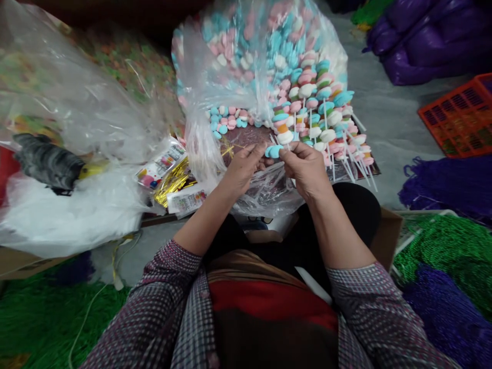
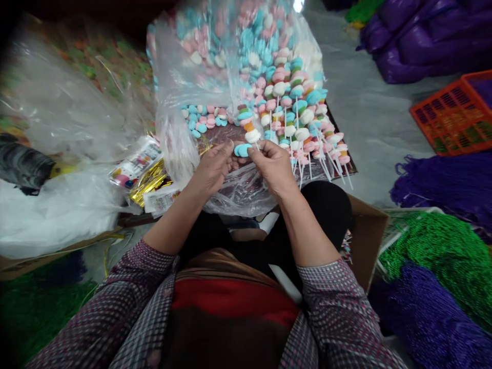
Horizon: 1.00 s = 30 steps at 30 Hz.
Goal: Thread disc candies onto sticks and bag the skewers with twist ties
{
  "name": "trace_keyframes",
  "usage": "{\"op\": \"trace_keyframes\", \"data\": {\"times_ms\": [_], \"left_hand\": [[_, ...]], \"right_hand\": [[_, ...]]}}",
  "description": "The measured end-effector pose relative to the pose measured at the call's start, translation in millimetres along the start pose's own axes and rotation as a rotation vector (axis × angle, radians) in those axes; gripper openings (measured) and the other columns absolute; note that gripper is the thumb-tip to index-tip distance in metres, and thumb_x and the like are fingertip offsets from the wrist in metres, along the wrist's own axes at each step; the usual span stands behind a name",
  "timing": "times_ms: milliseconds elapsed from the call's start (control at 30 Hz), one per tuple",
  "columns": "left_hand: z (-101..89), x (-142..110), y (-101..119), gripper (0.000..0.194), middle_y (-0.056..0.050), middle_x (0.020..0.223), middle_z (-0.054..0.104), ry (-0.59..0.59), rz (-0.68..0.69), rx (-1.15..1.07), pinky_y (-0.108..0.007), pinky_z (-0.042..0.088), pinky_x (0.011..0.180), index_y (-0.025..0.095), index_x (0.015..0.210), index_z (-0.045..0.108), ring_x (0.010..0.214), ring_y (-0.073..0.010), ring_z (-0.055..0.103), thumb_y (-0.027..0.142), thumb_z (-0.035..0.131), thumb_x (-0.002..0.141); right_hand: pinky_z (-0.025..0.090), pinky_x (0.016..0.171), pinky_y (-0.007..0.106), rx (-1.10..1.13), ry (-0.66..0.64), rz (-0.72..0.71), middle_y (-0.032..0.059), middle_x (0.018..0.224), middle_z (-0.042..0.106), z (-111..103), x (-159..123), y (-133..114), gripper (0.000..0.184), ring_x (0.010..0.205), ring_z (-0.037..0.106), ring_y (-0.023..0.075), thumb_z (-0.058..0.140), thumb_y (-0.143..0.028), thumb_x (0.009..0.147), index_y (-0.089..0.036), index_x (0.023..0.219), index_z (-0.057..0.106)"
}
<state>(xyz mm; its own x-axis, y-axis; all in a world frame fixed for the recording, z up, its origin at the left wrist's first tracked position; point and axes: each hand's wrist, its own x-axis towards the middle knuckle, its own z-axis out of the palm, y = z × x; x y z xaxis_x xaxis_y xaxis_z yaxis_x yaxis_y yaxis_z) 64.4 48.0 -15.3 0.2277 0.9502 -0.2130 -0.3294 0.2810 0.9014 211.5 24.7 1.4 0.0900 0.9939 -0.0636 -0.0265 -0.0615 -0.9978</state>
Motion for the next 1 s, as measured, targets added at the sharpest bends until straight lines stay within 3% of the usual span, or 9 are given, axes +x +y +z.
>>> {"op": "trace_keyframes", "data": {"times_ms": [133, 267, 433, 567, 667, 767, 833, 1000], "left_hand": [[-2.4, 2.4, -5.6, 0.012, 0.002, 0.08, 0.071, 0.008, 0.023, 0.055, -0.021, 0.047, 0.063, 0.021, 0.087, 0.075, 0.069, -0.0075, 0.06, 0.029, 0.072, 0.096], [0.1, 0.3, -8.7, 0.02, 0.002, 0.078, 0.07, 0.0, 0.083, 0.069, -0.022, 0.05, 0.067, 0.021, 0.087, 0.077, 0.067, -0.0074, 0.059, 0.036, 0.07, 0.097], [-2.0, -0.8, -8.9, 0.019, 0.003, 0.086, 0.075, -0.041, 0.105, 0.123, -0.022, 0.054, 0.071, 0.022, 0.098, 0.078, 0.07, -0.0077, 0.062, 0.034, 0.084, 0.084], [-14.1, 5.6, -9.3, 0.02, 0.0, 0.083, 0.074, 0.002, 0.044, 0.044, -0.026, 0.057, 0.071, 0.022, 0.097, 0.074, 0.075, -0.0119, 0.07, 0.038, 0.08, 0.089], [-23.1, 11.4, -5.8, 0.022, -0.002, 0.088, 0.076, 0.074, 0.078, -0.026, -0.029, 0.061, 0.076, 0.02, 0.098, 0.07, 0.084, -0.0154, 0.075, 0.041, 0.076, 0.093], [-26.0, 15.0, 3.5, 0.008, -0.002, 0.095, 0.077, 0.161, 0.104, -0.179, -0.033, 0.062, 0.089, 0.019, 0.099, 0.069, 0.099, -0.0172, 0.077, 0.026, 0.069, 0.098], [-23.5, 15.3, 11.6, 0.006, -0.003, 0.105, 0.077, 0.2, 0.079, -0.293, -0.035, 0.061, 0.099, 0.018, 0.102, 0.069, 0.111, -0.0184, 0.075, 0.019, 0.063, 0.1], [-10.5, 10.0, 25.7, 0.029, -0.005, 0.139, 0.071, 0.236, -0.021, -0.525, -0.037, 0.058, 0.109, 0.023, 0.131, 0.067, 0.134, -0.0219, 0.067, 0.023, 0.058, 0.104]], "right_hand": [[0.036, 0.054, 0.025, -0.066, -0.004, -0.022, -0.002, 0.07, 0.055, 1.0, -0.3, 5.3, 0.039, 0.065, 0.052, 0.0127, 0.078, -0.056, 0.073, -0.023, 0.079, 0.057], [0.043, 0.062, 0.026, -0.065, 0.009, -0.064, -0.002, 0.073, 0.059, 4.4, -1.6, 9.5, 0.036, 0.069, 0.055, 0.0121, 0.079, -0.052, 0.075, -0.023, 0.078, 0.056], [0.036, 0.051, 0.024, -0.047, 0.034, -0.022, -0.0036, 0.069, 0.057, 6.0, -0.1, 9.2, 0.046, 0.058, 0.049, 0.0099, 0.081, -0.06, 0.073, -0.024, 0.079, 0.053], [0.023, 0.043, 0.024, 0.016, -0.001, -0.016, -0.005, 0.067, 0.055, 0.8, -3.3, 2.3, 0.046, 0.045, 0.032, 0.0062, 0.073, -0.067, 0.082, -0.025, 0.083, 0.056], [0.022, 0.042, 0.025, -0.012, -0.08, 0.004, -0.006, 0.057, 0.053, -5.4, -11.9, -3.5, 0.047, 0.041, 0.033, 0.007, 0.069, -0.07, 0.086, -0.023, 0.084, 0.061], [0.025, 0.044, 0.024, -0.132, -0.183, 0.013, -0.007, 0.048, 0.049, -9.0, -21.6, -5.7, 0.05, 0.04, 0.035, 0.0077, 0.067, -0.071, 0.087, -0.021, 0.082, 0.064], [0.028, 0.047, 0.024, -0.226, -0.222, -0.01, -0.0068, 0.046, 0.048, -8.9, -25.4, -4.6, 0.05, 0.042, 0.036, 0.0079, 0.066, -0.069, 0.089, -0.02, 0.079, 0.064], [0.03, 0.049, 0.025, -0.359, -0.183, -0.074, -0.0064, 0.047, 0.046, -6.5, -23.9, 3.7, 0.044, 0.045, 0.036, 0.0092, 0.062, -0.061, 0.092, -0.018, 0.081, 0.068]]}}
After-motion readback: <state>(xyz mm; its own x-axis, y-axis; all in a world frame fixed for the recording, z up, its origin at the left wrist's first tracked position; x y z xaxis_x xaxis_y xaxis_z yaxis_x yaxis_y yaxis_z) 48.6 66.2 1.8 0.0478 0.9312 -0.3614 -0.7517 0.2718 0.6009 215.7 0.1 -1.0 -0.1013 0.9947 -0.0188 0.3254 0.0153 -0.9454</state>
